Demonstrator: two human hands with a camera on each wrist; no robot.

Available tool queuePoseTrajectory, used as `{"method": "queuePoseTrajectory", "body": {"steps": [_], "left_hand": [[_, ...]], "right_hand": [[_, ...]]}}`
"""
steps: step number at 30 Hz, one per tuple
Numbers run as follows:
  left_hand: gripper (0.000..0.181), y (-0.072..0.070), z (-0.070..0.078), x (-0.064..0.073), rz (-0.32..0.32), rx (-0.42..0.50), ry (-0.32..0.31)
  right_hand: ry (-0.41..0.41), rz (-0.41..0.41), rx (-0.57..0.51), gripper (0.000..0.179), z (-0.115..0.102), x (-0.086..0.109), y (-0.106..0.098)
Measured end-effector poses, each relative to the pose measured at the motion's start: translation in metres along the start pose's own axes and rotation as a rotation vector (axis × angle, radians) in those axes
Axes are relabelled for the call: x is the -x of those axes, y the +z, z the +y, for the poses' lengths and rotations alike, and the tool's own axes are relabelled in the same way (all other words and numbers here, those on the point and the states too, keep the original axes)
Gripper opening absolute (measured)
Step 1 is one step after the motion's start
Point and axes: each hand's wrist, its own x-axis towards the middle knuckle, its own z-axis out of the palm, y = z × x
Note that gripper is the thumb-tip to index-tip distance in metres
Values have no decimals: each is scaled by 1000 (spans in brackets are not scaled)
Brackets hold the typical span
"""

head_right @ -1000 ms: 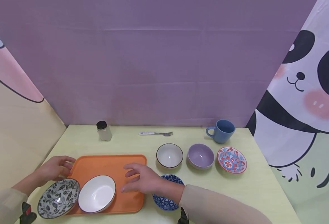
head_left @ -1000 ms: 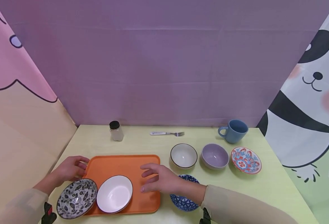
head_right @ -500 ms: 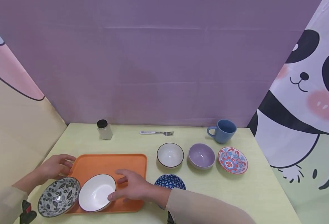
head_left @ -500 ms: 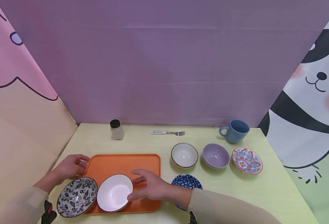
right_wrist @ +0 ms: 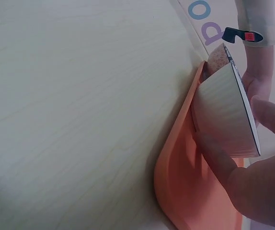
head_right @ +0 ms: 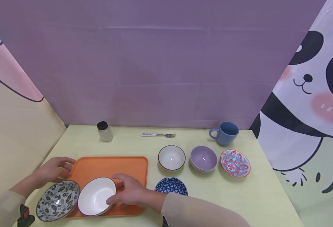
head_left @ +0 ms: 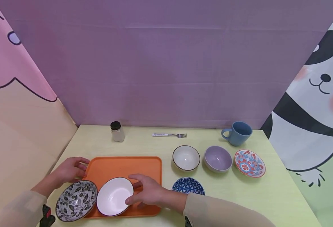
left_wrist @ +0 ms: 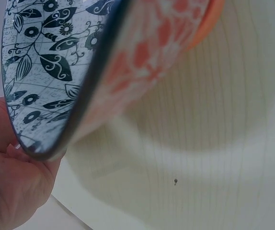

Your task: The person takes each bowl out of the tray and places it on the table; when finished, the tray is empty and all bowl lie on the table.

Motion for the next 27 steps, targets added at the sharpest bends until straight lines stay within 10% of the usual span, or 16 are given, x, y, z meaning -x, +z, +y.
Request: {"method": "queuePoseTrajectory", "body": {"steps": [27], "left_hand": [[53, 1, 1, 1, -4, 3, -6]], "right_hand": [[73, 71, -224, 45, 8, -10, 7]]}}
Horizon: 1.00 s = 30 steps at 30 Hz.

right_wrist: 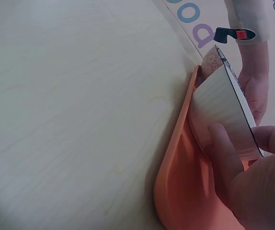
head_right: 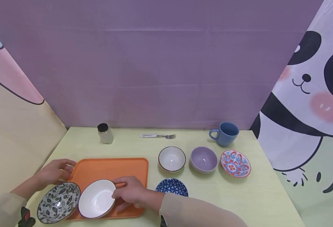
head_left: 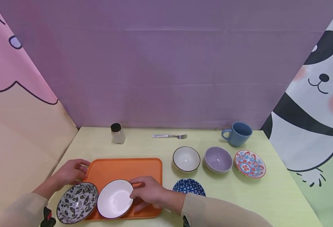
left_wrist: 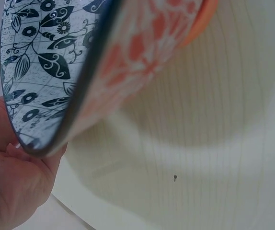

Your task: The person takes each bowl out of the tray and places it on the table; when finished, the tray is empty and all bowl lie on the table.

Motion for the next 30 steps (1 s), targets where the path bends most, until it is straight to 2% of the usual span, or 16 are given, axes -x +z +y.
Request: {"method": "queuePoseTrajectory", "body": {"steps": [12, 20, 30], "left_hand": [[53, 0, 0, -1, -17, 23, -15], [54, 0, 0, -1, -18, 23, -13], [53, -2, -2, -2, -27, 22, -7]], "right_hand": [[11, 43, -43, 45, -2, 3, -1], [2, 44, -52, 47, -14, 11, -4], [-18, 18, -27, 49, -27, 23, -25]]}}
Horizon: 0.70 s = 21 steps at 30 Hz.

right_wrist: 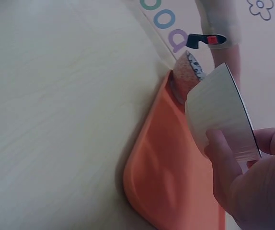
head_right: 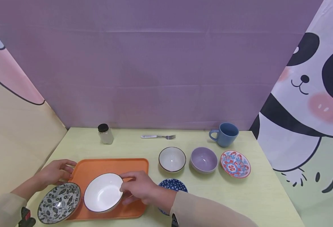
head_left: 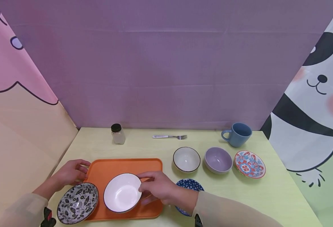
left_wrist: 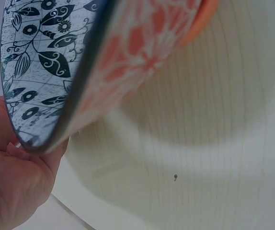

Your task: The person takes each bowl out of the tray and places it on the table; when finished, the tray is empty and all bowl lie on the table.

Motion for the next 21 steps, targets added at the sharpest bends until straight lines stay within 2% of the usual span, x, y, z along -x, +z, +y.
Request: {"method": "queuePoseTrajectory", "body": {"steps": [21], "left_hand": [[54, 1, -1, 1, 10, -7, 6]], "right_hand": [[-49, 25, -14, 55, -24, 33, -61]]}}
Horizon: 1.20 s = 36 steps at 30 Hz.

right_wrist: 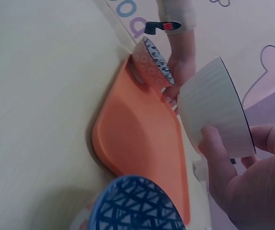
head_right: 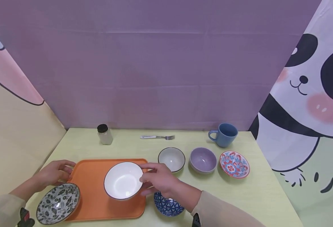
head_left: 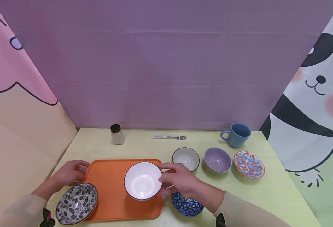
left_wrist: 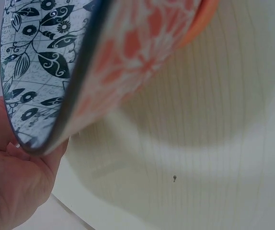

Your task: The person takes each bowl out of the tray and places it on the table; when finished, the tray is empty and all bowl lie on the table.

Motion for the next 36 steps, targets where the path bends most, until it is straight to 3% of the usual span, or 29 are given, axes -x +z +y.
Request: {"method": "queuePoseTrajectory", "body": {"steps": [13, 36], "left_hand": [[53, -1, -1, 3, 9, 6, 18], [52, 1, 0, 3, 1, 7, 32]], "right_hand": [[-42, -1, 0, 60, -2, 30, -41], [-9, 132, 45, 67, 4, 96, -134]]}}
